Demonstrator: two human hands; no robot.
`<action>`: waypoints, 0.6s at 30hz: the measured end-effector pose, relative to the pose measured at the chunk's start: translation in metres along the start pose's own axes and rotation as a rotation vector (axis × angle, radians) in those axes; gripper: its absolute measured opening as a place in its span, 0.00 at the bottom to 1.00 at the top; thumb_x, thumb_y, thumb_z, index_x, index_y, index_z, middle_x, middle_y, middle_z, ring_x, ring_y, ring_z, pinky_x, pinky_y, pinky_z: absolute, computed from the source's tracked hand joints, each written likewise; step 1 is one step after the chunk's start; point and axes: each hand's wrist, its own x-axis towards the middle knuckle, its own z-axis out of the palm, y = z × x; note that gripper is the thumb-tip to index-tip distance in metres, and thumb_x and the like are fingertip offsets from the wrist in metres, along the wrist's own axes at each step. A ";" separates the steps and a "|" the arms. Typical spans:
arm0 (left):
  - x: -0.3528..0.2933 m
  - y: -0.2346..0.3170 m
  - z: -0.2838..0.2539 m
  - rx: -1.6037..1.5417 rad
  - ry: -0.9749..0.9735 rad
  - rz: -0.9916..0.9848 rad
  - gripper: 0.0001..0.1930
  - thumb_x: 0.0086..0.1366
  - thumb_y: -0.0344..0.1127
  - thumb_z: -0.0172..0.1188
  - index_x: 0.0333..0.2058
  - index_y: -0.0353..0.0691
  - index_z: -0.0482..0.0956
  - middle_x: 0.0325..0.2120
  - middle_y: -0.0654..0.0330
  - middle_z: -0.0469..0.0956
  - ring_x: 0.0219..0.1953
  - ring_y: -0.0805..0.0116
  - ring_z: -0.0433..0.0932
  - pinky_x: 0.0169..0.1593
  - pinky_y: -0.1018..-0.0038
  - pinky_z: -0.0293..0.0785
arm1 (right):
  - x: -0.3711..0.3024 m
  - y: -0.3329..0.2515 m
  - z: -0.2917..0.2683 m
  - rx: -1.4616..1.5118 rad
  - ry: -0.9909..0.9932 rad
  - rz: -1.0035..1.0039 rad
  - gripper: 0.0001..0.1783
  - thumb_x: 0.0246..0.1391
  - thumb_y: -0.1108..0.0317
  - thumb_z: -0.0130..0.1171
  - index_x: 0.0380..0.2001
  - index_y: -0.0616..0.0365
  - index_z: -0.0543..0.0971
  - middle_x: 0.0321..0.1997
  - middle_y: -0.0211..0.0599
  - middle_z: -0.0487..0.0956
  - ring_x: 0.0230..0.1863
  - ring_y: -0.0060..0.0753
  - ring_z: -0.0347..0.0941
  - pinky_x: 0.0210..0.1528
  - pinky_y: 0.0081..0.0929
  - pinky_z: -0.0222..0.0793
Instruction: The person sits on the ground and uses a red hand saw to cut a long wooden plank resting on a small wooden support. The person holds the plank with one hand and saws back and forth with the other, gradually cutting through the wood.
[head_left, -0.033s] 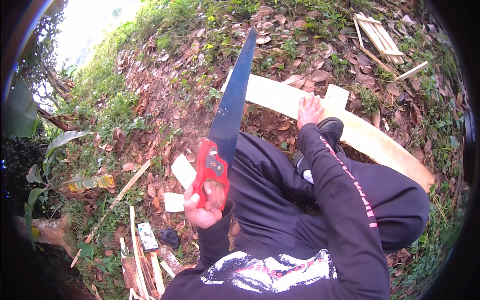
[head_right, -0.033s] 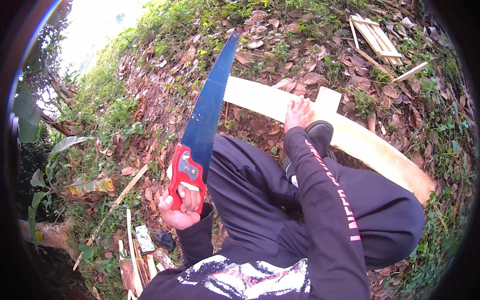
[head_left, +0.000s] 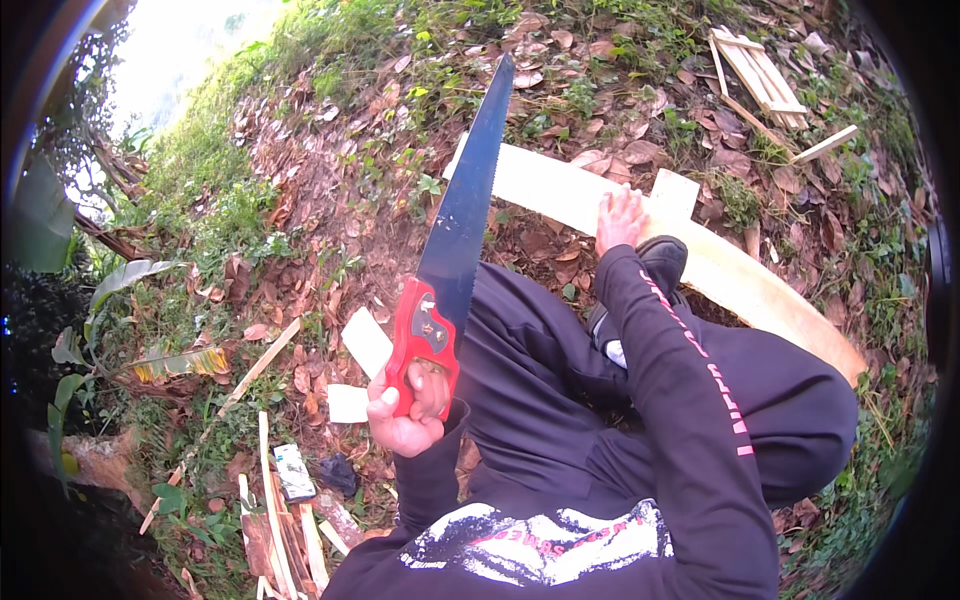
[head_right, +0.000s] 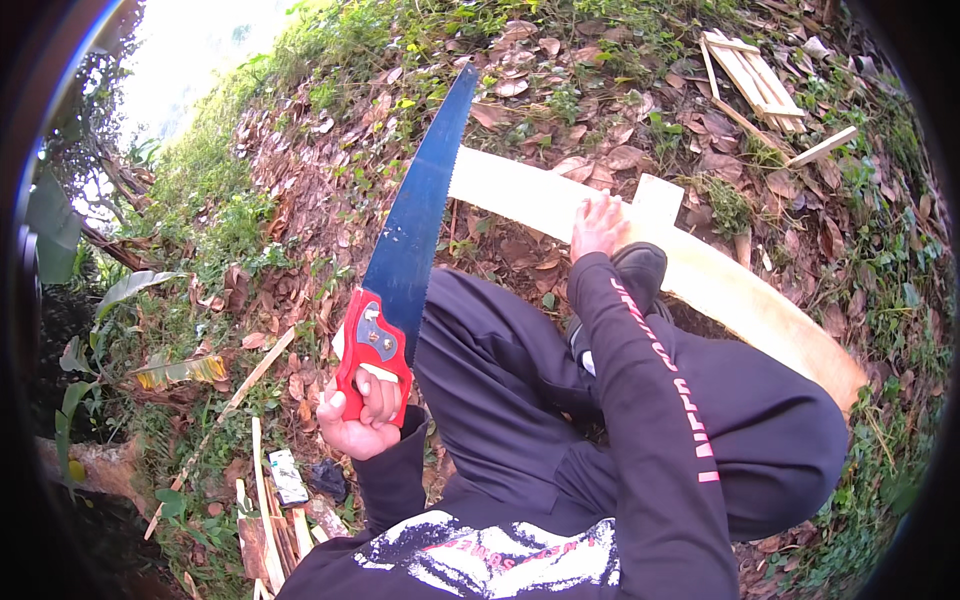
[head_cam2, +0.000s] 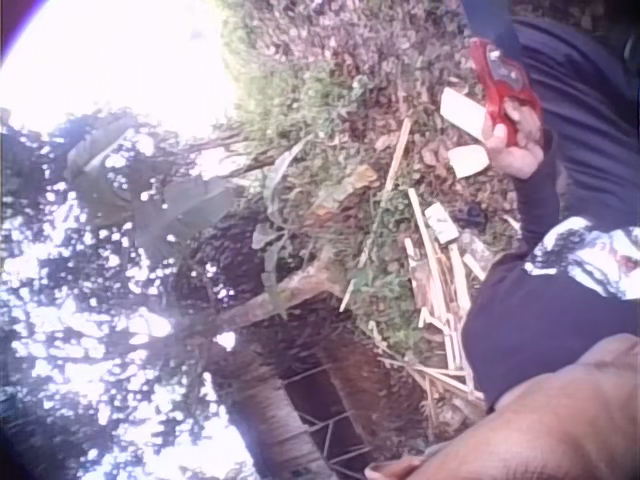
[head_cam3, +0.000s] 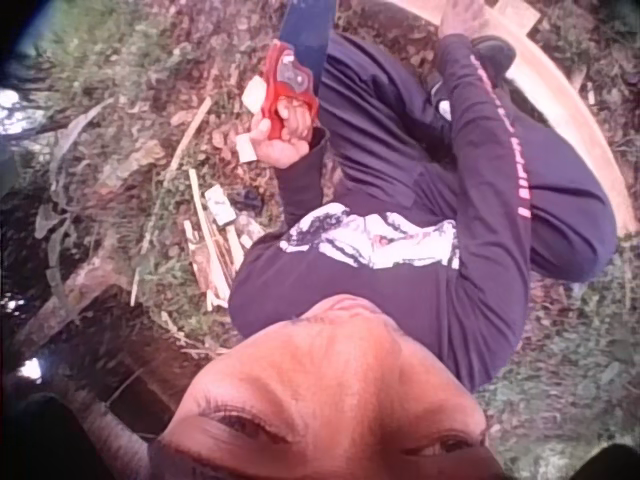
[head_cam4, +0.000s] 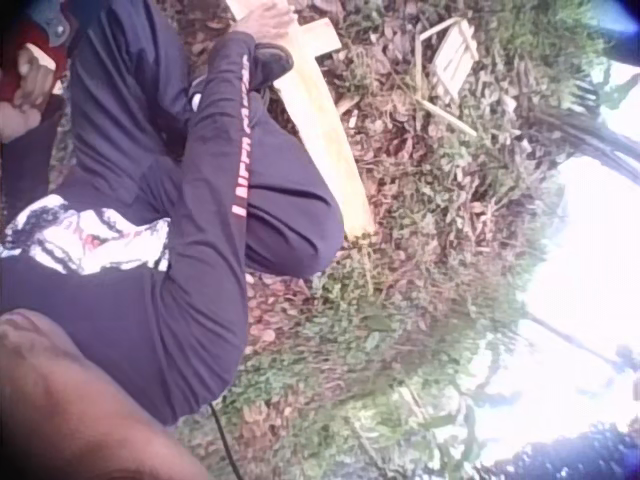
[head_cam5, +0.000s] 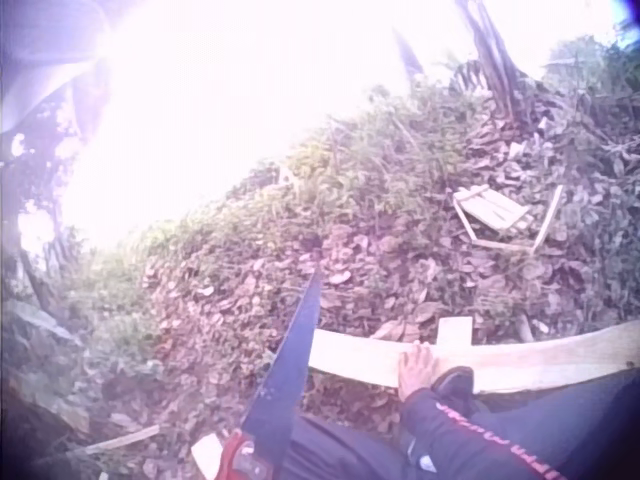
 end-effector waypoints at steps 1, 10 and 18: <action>0.001 0.002 0.003 -0.003 0.020 0.001 0.16 0.57 0.44 0.49 0.29 0.32 0.69 0.08 0.69 0.58 0.08 0.79 0.51 0.14 0.78 0.48 | 0.007 0.001 -0.004 -0.002 -0.015 0.000 0.37 0.48 0.68 0.58 0.63 0.48 0.62 0.73 0.46 0.47 0.72 0.54 0.43 0.65 0.57 0.53; 0.042 0.003 -0.021 -0.006 0.071 0.045 0.16 0.55 0.44 0.50 0.29 0.33 0.69 0.08 0.69 0.58 0.08 0.79 0.52 0.14 0.78 0.48 | 0.160 0.070 -0.132 0.368 -0.202 -0.230 0.21 0.41 0.61 0.57 0.38 0.63 0.81 0.36 0.57 0.80 0.42 0.51 0.79 0.52 0.36 0.71; 0.079 -0.036 -0.020 -0.011 0.012 -0.047 0.16 0.59 0.45 0.47 0.29 0.34 0.67 0.08 0.70 0.55 0.08 0.78 0.50 0.15 0.77 0.48 | 0.184 0.128 -0.097 0.398 -0.394 -0.168 0.19 0.40 0.60 0.58 0.34 0.62 0.79 0.37 0.52 0.81 0.42 0.51 0.77 0.49 0.38 0.71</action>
